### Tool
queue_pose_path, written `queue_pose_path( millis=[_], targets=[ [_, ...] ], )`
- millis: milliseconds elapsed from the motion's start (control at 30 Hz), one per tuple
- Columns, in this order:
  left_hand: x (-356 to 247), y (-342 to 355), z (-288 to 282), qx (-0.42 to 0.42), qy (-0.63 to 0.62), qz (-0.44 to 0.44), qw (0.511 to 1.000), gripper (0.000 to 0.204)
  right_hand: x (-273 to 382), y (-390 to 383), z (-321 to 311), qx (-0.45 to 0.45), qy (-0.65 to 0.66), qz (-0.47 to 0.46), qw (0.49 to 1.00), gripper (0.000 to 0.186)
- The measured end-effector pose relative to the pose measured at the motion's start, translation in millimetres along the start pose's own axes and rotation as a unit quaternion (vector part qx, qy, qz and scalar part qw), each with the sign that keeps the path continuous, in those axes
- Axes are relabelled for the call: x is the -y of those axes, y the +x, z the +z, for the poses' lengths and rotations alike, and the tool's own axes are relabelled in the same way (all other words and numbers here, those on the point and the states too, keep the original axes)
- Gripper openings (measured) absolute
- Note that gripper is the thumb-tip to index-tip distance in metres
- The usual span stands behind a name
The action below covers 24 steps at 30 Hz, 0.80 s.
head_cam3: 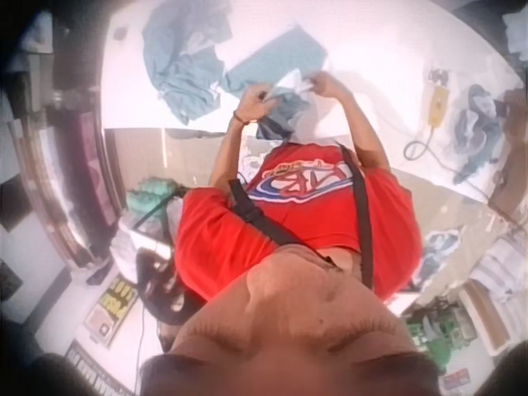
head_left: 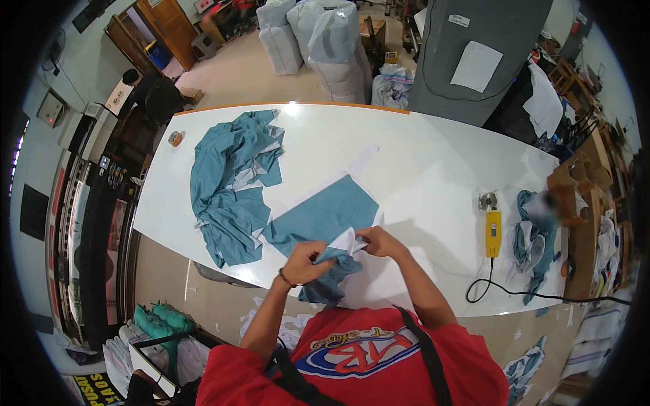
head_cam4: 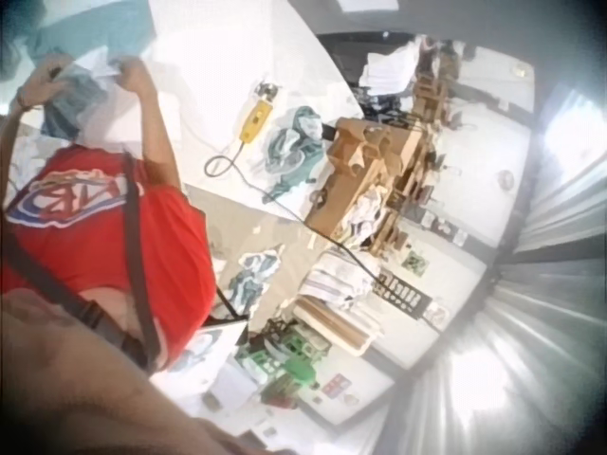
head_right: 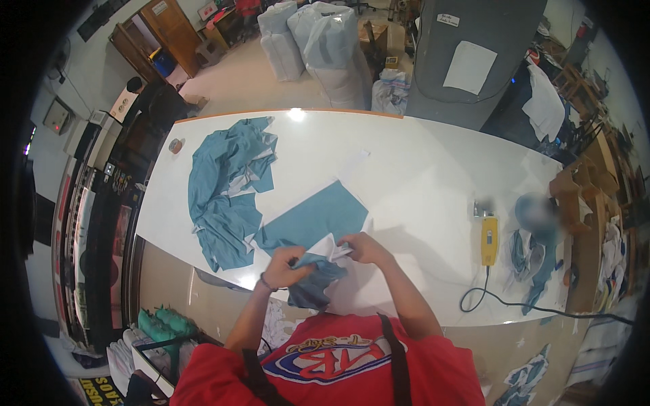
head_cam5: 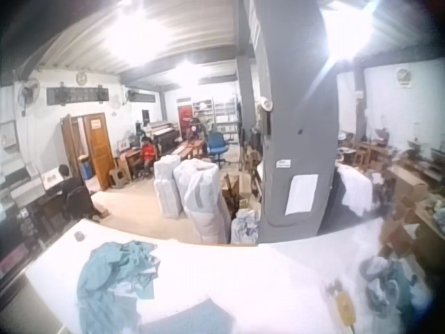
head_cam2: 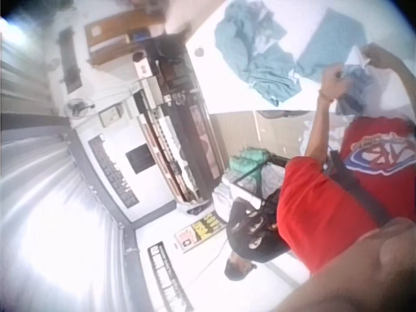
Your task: The person uses a yellow electric rotary cutter to cut a large piece of teal and white fabric laid on a white table. They repeatedly smooth and reposition the fabric, then cut along its edges to separate sections. Cut pieces are moved aside as the process continues.
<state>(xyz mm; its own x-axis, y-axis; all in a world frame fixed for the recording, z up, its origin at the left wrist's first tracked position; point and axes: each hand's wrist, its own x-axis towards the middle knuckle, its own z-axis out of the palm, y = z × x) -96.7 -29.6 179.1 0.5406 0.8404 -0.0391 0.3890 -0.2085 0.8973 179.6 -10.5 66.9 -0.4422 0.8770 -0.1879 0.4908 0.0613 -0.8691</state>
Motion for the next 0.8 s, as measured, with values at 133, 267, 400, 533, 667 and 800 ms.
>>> queue_pose_path(
  millis=[133,267,400,533,667,800],
  targets=[
    [-31.4,5.6,-58.2,-0.142,0.176,0.097,0.969,0.021,42.2,-34.1,-56.0,-0.105,0.008,-0.012,0.994,0.027],
    [-46.4,31.8,-86.4,-0.278,0.258,0.109,0.919,0.027,131.8,-72.1,-130.6,-0.312,-0.085,-0.208,0.923,0.021],
    [-68.1,71.9,-37.0,-0.321,0.118,0.186,0.921,0.055,171.1,-93.0,-159.9,-0.23,0.027,-0.133,0.964,0.023],
    [-77.5,117.1,45.3,-0.201,0.145,0.208,0.946,0.06,196.1,-98.0,-161.2,-0.143,0.048,-0.112,0.982,0.023],
    [1.3,153.6,69.9,-0.165,0.143,0.146,0.965,0.054,221.6,-122.2,-170.3,-0.112,-0.093,-0.095,0.985,0.034],
    [27.1,151.4,40.1,-0.159,0.117,0.176,0.964,0.048,226.0,-157.5,-196.4,-0.204,-0.207,-0.173,0.941,0.033]
  ],
)
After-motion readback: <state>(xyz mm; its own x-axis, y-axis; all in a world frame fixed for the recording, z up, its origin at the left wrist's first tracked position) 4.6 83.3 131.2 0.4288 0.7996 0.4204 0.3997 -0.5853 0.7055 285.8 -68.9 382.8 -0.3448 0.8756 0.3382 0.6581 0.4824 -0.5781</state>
